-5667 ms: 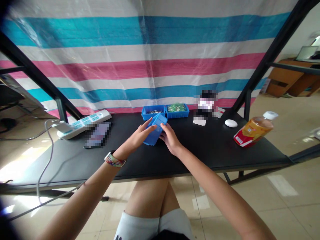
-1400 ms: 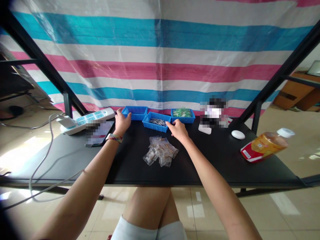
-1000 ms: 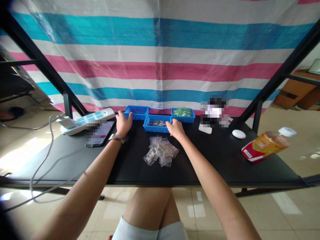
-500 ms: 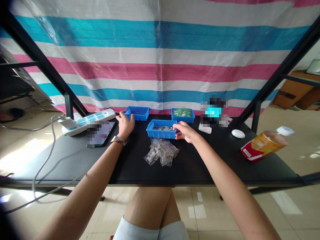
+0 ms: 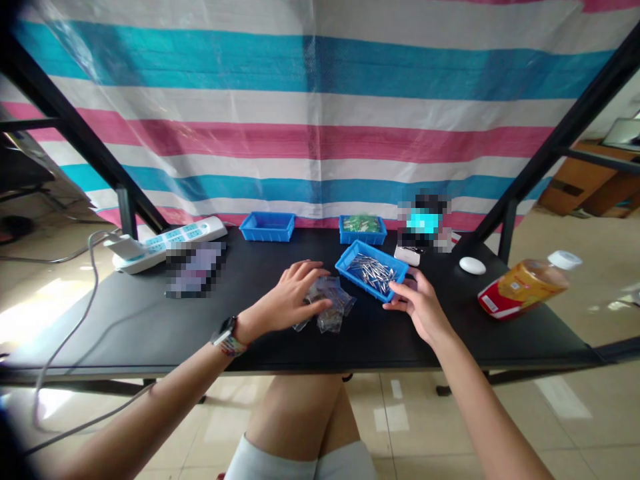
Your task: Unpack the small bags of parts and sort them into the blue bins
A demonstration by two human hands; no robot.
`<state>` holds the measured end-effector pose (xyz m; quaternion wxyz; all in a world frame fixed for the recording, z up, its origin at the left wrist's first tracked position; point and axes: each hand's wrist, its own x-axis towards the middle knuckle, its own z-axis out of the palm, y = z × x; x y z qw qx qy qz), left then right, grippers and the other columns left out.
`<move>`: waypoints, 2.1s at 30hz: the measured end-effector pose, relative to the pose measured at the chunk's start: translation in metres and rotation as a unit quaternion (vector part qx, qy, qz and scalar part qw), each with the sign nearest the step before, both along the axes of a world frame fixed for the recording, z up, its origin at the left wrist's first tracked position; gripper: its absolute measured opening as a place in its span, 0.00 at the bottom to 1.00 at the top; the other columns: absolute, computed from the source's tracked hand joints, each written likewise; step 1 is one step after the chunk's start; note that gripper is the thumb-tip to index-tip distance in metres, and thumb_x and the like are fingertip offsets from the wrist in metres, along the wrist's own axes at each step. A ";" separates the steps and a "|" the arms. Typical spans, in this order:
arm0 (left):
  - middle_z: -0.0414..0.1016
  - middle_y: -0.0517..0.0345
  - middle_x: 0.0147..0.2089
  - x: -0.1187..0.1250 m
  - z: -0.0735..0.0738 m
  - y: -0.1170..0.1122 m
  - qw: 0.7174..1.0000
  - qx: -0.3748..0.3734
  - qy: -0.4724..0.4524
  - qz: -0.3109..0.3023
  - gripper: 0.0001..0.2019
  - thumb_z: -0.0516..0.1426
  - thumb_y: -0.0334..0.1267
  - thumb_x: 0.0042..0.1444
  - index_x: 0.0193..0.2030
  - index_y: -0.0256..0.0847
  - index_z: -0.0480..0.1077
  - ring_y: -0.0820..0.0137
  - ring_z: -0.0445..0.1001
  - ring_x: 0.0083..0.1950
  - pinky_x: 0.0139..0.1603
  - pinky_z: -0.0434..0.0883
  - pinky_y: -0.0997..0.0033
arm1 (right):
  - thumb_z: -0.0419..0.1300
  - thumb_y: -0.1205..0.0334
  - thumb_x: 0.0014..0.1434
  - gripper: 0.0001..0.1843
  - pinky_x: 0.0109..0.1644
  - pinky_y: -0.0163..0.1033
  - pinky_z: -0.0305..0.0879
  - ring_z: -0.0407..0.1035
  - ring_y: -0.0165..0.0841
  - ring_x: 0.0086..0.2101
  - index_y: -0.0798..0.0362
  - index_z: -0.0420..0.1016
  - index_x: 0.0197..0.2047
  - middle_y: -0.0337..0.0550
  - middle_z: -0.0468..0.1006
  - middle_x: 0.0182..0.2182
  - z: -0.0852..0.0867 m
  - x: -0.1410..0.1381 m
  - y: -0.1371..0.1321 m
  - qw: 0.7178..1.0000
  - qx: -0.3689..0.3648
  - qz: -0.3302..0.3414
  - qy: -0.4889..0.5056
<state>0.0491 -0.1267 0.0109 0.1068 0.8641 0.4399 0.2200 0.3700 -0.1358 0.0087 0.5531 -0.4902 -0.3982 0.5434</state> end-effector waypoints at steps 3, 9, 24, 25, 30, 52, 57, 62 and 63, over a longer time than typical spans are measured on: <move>0.60 0.39 0.81 0.017 -0.010 -0.007 0.997 0.005 0.045 -0.058 0.43 0.62 0.70 0.63 0.78 0.51 0.65 0.36 0.53 0.83 0.77 0.58 0.25 | 0.82 0.51 0.45 0.30 0.34 0.41 0.84 0.76 0.34 0.31 0.47 0.78 0.49 0.37 0.81 0.36 -0.008 0.010 -0.012 0.998 0.017 -0.046 -0.037; 0.68 0.42 0.75 0.030 -0.016 -0.001 0.994 0.051 0.087 -0.049 0.33 0.61 0.67 0.66 0.71 0.53 0.73 0.37 0.63 0.76 0.73 0.60 0.24 | 0.83 0.46 0.46 0.34 0.53 0.49 0.82 0.81 0.43 0.45 0.48 0.80 0.52 0.46 0.85 0.43 -0.020 0.018 -0.021 0.985 0.082 -0.103 -0.115; 0.77 0.51 0.46 0.003 -0.008 0.028 0.993 0.059 0.096 -0.040 0.09 0.55 0.44 0.77 0.49 0.43 0.73 0.62 0.78 0.45 0.43 0.73 0.68 | 0.79 0.44 0.53 0.41 0.45 0.46 0.86 0.82 0.45 0.47 0.46 0.71 0.63 0.52 0.79 0.55 -0.012 -0.029 -0.036 0.958 0.134 -0.094 -0.235; 0.77 0.52 0.44 0.001 -0.010 0.030 0.996 0.050 0.064 -0.032 0.09 0.55 0.45 0.77 0.47 0.43 0.72 0.63 0.78 0.42 0.41 0.72 0.68 | 0.79 0.45 0.53 0.40 0.45 0.46 0.86 0.82 0.46 0.47 0.46 0.71 0.64 0.53 0.79 0.56 -0.011 -0.031 -0.037 0.953 0.146 -0.091 -0.249; 0.73 0.59 0.37 -0.004 -0.015 0.035 0.995 0.018 -0.100 0.006 0.11 0.57 0.42 0.74 0.38 0.43 0.67 0.69 0.71 0.34 0.38 0.65 0.70 | 0.77 0.46 0.57 0.39 0.40 0.49 0.88 0.80 0.46 0.46 0.49 0.74 0.66 0.54 0.75 0.56 -0.012 -0.043 -0.038 0.915 0.223 -0.112 -0.318; 0.71 0.60 0.36 -0.002 -0.019 0.036 0.983 0.038 -0.182 -0.007 0.14 0.60 0.42 0.73 0.36 0.42 0.65 0.71 0.68 0.34 0.37 0.63 0.70 | 0.69 0.59 0.69 0.33 0.44 0.49 0.88 0.78 0.45 0.46 0.42 0.69 0.74 0.52 0.72 0.50 -0.004 -0.059 -0.031 0.724 0.407 -0.071 -0.552; 0.74 0.59 0.38 -0.002 -0.017 0.033 0.987 0.048 -0.155 0.005 0.11 0.60 0.44 0.73 0.39 0.43 0.69 0.69 0.72 0.36 0.39 0.66 0.70 | 0.69 0.60 0.70 0.32 0.43 0.47 0.86 0.79 0.44 0.45 0.44 0.69 0.74 0.51 0.73 0.49 -0.002 -0.054 -0.031 0.676 0.429 -0.084 -0.594; 0.77 0.56 0.43 -0.001 -0.016 0.030 0.988 0.062 -0.141 0.027 0.09 0.60 0.46 0.73 0.46 0.44 0.72 0.66 0.76 0.41 0.42 0.70 0.68 | 0.68 0.62 0.70 0.32 0.41 0.42 0.85 0.80 0.41 0.43 0.46 0.69 0.74 0.52 0.74 0.50 0.001 -0.048 -0.032 0.627 0.446 -0.092 -0.631; 0.77 0.56 0.45 -0.001 -0.016 0.030 0.988 0.065 -0.140 0.029 0.09 0.60 0.46 0.73 0.48 0.44 0.72 0.65 0.77 0.42 0.43 0.71 0.67 | 0.68 0.62 0.70 0.32 0.41 0.42 0.85 0.80 0.41 0.43 0.46 0.69 0.74 0.52 0.75 0.50 0.001 -0.046 -0.032 0.621 0.448 -0.094 -0.637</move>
